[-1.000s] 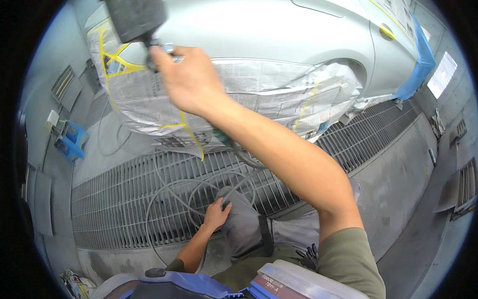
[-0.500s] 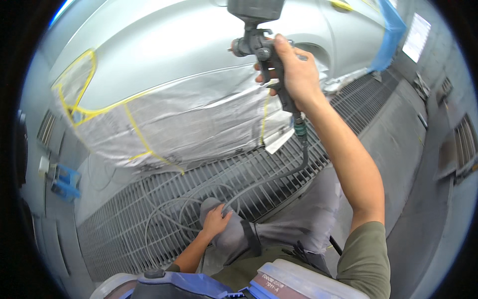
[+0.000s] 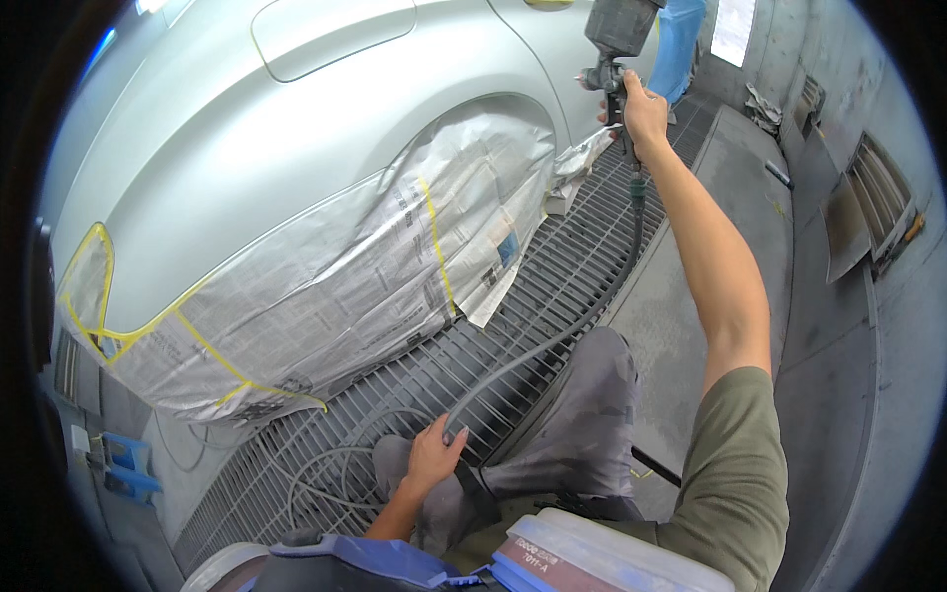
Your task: The person wipes the rear quarter panel of a silver car with a yellow cloth, then uses a spray gun to apply paint in even strokes. They repeat wiping and spraying on the same panel, moving around the vehicle to cover different areas.
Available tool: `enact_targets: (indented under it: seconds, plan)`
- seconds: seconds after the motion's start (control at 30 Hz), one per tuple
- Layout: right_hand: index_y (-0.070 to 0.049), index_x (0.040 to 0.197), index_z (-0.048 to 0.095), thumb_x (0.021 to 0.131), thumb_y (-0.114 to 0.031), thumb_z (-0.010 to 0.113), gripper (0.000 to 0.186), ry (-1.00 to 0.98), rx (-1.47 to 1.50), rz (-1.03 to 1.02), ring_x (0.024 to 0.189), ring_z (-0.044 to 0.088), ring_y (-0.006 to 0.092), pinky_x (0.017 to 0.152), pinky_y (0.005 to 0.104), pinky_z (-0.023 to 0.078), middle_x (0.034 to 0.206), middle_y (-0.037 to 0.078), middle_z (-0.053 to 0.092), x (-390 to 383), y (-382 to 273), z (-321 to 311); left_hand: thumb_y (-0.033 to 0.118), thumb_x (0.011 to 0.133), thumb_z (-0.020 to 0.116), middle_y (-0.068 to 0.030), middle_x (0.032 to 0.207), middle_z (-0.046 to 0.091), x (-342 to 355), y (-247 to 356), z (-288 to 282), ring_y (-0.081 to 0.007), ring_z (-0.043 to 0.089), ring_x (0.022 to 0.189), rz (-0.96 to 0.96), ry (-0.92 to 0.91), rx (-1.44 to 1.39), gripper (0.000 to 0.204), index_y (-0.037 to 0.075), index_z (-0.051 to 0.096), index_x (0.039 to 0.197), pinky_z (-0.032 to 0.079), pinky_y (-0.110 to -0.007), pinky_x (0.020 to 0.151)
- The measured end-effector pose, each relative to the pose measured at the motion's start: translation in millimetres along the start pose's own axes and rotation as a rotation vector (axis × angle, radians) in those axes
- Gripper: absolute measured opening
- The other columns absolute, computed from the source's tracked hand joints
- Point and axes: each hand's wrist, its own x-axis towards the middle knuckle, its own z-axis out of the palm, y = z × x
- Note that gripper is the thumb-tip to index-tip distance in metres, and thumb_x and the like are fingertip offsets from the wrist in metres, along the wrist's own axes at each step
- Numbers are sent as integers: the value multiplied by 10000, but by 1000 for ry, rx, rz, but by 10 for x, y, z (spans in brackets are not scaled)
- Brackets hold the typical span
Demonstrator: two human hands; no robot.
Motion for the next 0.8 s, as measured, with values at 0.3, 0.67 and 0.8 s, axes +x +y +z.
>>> enact_targets:
  seconds: [0.3, 0.67, 0.8]
  plan:
    - [-40, 991, 690, 1009, -566, 558, 542, -212, -161, -138, 633, 688, 149, 454, 287, 473, 793, 70, 695, -1019, -686, 892, 438, 928, 675, -252, 1034, 713, -403, -472, -164, -417, 691, 914, -29, 94, -5, 628, -52, 603, 1314, 542, -481, 827]
    - [8, 1084, 657, 1033, -530, 531, 555, -1061, 65, -270, 656, 710, 174, 463, 296, 518, 845, 103, 707, -3477, -1960, 2905, 377, 914, 707, -233, 906, 702, -879, -878, -226, -431, 688, 860, -65, 319, -52, 531, 0, 623, 1277, 542, -494, 778]
    - [44, 1087, 636, 1037, -512, 521, 569, -1250, 295, -250, 725, 750, 226, 437, 303, 548, 880, 153, 719, -3489, -2031, 3120, 354, 903, 725, -227, 865, 696, -918, -842, -278, -435, 686, 834, -93, 322, -99, 521, -2, 623, 1268, 539, -498, 749]
